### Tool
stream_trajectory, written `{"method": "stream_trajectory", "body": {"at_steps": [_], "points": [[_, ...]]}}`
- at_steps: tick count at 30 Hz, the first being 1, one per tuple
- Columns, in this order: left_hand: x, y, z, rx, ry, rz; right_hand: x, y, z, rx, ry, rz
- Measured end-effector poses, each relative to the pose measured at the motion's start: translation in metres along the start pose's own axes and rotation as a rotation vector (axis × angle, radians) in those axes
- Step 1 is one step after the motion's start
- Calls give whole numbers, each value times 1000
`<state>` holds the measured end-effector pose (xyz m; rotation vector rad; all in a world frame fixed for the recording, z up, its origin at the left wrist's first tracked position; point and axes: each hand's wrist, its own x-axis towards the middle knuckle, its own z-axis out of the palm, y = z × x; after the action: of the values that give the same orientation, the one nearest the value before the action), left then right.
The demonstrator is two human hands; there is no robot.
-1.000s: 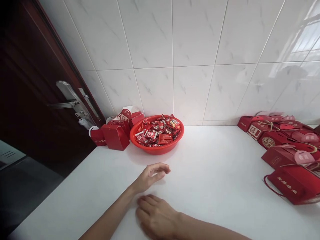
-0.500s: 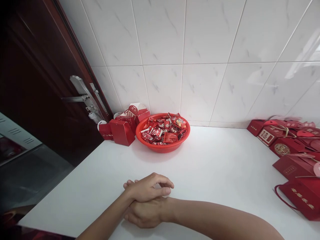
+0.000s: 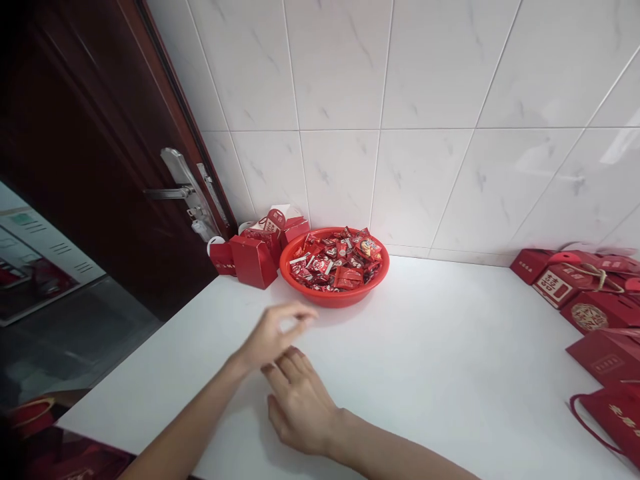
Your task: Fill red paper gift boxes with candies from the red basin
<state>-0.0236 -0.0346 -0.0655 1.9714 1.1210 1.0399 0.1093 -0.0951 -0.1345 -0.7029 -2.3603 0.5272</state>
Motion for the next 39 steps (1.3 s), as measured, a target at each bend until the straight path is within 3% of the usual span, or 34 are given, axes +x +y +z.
{"method": "stream_trajectory", "body": {"at_steps": [2, 4, 5, 7, 11, 15, 22, 26, 28, 32, 34, 39], "points": [[25, -14, -27, 74, 378, -25, -2, 4, 1, 9, 78, 18], [51, -28, -54, 210, 663, -129, -7, 7, 4, 31, 131, 15], [63, -34, -65, 303, 764, -205, -10, 8, 7, 43, 151, 18], [84, -43, -83, 460, 853, -322, -15, 8, 14, 66, 182, 27], [109, -52, -96, 607, 863, -499, -21, 9, 25, 110, 223, 22], [116, -60, -101, 566, 849, -594, -24, 13, 24, 129, 251, 50], [88, -70, -122, 446, 988, -541, -26, 22, 22, 193, 270, 157], [67, -75, -132, 371, 1073, -468, -26, 24, 24, 241, 255, 201], [58, -75, -131, 232, 1112, -388, -24, 25, 23, 271, 267, 235], [42, -60, -115, -245, 1128, -283, -21, 31, 15, 323, 364, 371], [35, -47, -100, -342, 1037, -286, -18, 35, 11, 344, 427, 415], [25, -19, -51, -346, 747, -167, -15, 45, -2, 371, 521, 419]]}}
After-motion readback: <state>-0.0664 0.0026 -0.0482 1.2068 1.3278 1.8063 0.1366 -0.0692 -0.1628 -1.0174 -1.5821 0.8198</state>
